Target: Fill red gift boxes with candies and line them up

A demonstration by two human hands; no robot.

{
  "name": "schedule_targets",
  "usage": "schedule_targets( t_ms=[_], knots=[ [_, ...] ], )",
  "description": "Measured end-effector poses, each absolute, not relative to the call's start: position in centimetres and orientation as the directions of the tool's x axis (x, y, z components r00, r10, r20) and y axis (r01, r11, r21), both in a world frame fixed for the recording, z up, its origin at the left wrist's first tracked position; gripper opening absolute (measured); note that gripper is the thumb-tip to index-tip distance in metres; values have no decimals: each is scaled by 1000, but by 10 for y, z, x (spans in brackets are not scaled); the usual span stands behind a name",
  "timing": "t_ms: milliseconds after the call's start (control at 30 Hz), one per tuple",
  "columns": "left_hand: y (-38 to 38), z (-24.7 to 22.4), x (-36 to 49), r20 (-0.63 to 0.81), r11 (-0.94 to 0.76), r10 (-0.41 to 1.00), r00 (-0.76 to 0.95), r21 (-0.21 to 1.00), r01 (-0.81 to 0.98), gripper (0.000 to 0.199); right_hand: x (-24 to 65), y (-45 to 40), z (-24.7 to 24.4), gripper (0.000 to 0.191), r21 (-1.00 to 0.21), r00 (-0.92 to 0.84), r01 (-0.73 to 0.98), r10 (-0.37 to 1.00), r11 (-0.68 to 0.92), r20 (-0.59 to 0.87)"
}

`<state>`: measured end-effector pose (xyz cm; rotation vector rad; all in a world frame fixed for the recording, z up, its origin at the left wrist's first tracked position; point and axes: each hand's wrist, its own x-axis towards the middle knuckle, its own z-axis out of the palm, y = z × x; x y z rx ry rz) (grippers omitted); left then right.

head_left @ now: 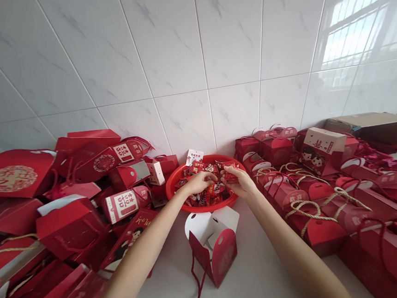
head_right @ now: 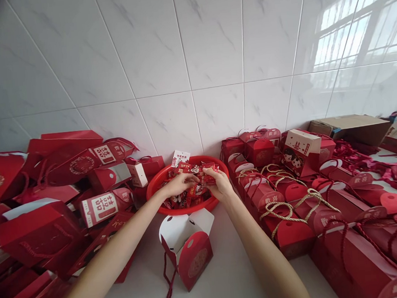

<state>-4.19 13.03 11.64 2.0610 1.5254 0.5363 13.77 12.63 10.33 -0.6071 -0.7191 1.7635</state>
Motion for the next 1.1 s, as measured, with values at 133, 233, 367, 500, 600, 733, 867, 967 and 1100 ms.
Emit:
schedule_targets(
  t_ms=[133, 233, 367, 500, 600, 733, 867, 967, 1100],
  knots=[
    [136, 110, -24, -138, -167, 949, 283, 541, 824, 16, 138, 127, 101, 19, -741, -298, -638, 954, -209, -12],
    [142, 107, -9, -217, -123, 941, 262, 501, 857, 22, 138, 127, 99, 25, -747, -305, -637, 952, -192, 16],
    [144, 111, -4, -198, -107, 948, 251, 543, 833, 28, 139, 125, 101, 29, -750, -294, -638, 955, -173, 30],
    [131, 125, -20, -16, -169, 970, 244, 679, 715, 34, 142, 121, 108, 30, -767, -218, -626, 976, -141, -2],
    [115, 137, -31, 138, -237, 968, 208, 773, 589, 45, 144, 113, 117, 35, -821, -167, -565, 986, -78, 21],
    [87, 148, -33, 201, -273, 955, 217, 880, 388, 56, 151, 95, 134, 39, -911, -285, -413, 949, 7, 137],
    [59, 155, -31, 168, -249, 937, 307, 937, 246, 51, 164, 77, 152, 34, -966, -422, -195, 874, 170, 239],
    [39, 159, -33, 158, -284, 913, 376, 907, 309, 47, 174, 66, 163, 33, -958, -478, -63, 834, 278, 274],
    [11, 163, -42, 83, -299, 928, 363, 748, 593, 41, 180, 55, 172, 36, -938, -527, 73, 812, 338, 251]
  ],
)
